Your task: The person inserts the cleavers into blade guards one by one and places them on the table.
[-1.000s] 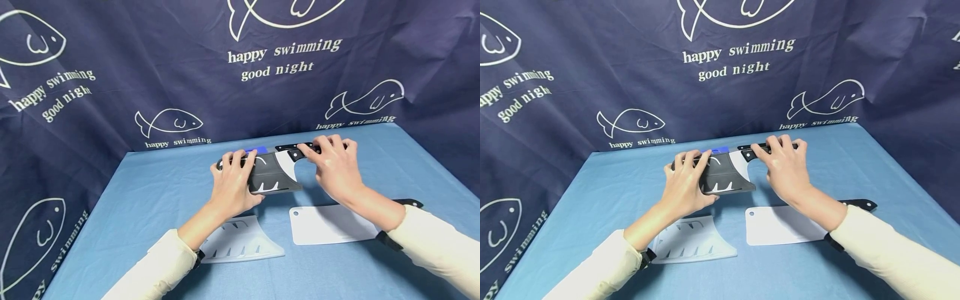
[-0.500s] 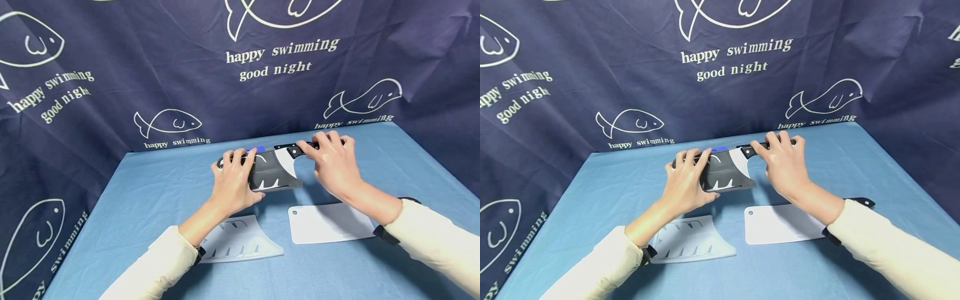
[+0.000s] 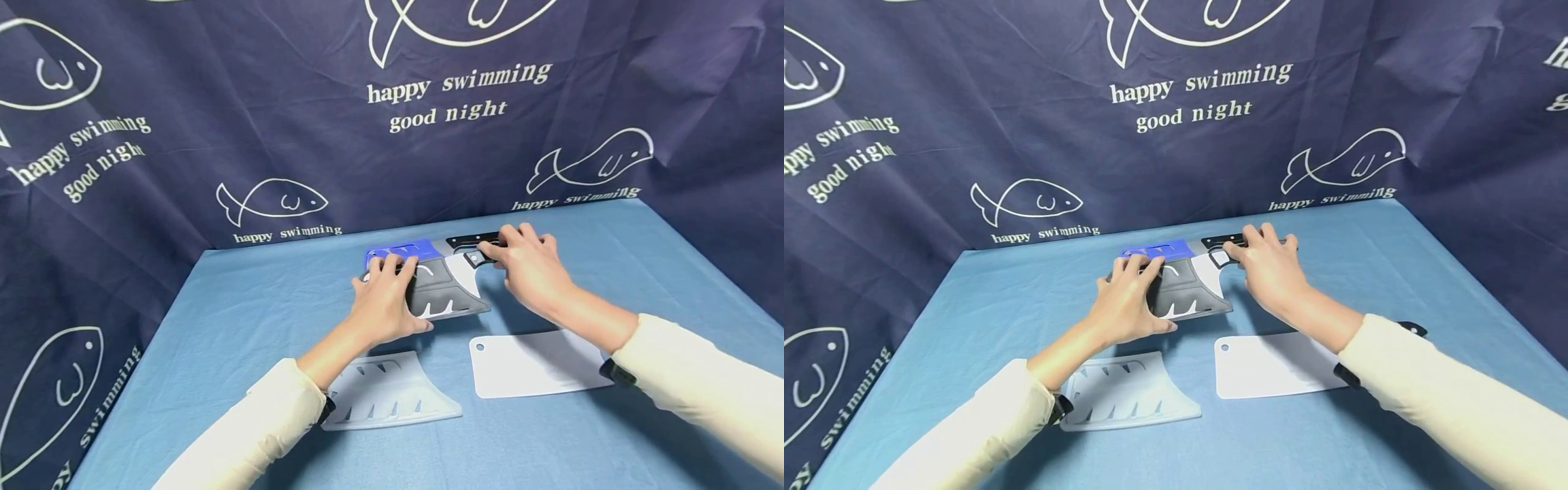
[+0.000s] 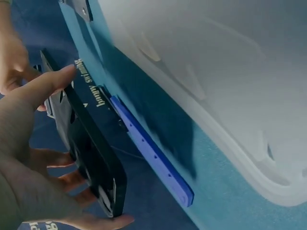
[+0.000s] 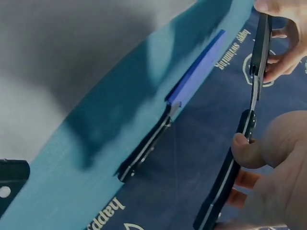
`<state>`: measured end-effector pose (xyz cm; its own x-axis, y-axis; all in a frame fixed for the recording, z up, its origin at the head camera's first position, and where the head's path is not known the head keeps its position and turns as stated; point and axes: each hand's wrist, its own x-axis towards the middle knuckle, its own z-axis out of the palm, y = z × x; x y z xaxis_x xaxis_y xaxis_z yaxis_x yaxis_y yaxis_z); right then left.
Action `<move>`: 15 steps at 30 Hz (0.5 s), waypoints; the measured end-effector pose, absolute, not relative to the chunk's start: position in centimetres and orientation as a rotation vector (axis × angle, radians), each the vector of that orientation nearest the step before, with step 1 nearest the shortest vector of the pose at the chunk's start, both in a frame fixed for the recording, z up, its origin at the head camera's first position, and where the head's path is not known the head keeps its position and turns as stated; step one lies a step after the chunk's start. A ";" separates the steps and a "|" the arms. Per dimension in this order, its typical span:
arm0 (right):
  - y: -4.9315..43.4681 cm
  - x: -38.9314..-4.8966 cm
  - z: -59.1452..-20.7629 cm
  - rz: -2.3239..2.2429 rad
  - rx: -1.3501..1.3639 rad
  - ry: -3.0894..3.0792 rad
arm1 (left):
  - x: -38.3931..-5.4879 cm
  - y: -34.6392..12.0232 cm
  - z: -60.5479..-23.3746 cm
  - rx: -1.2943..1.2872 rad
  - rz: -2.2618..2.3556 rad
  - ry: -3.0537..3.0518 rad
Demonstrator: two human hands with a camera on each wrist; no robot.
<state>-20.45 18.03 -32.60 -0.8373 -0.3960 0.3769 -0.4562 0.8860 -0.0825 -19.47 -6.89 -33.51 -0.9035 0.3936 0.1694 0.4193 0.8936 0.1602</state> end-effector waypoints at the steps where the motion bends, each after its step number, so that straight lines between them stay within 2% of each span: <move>1: 18.0 -20.5 -32.7 0.249 0.632 -2.726 | -19.6 -6.9 -33.6 -0.631 -0.296 -2.950; 15: 18.0 -21.4 -35.2 0.318 0.663 -2.882 | -20.8 -6.9 -35.5 -0.657 -0.385 -3.186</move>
<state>-21.39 17.99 -35.16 -0.8873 -0.4111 0.2089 -0.4468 0.8786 -0.1689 -20.76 -6.87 -35.52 -0.9109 0.4043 -0.0827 0.3729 0.8923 0.2547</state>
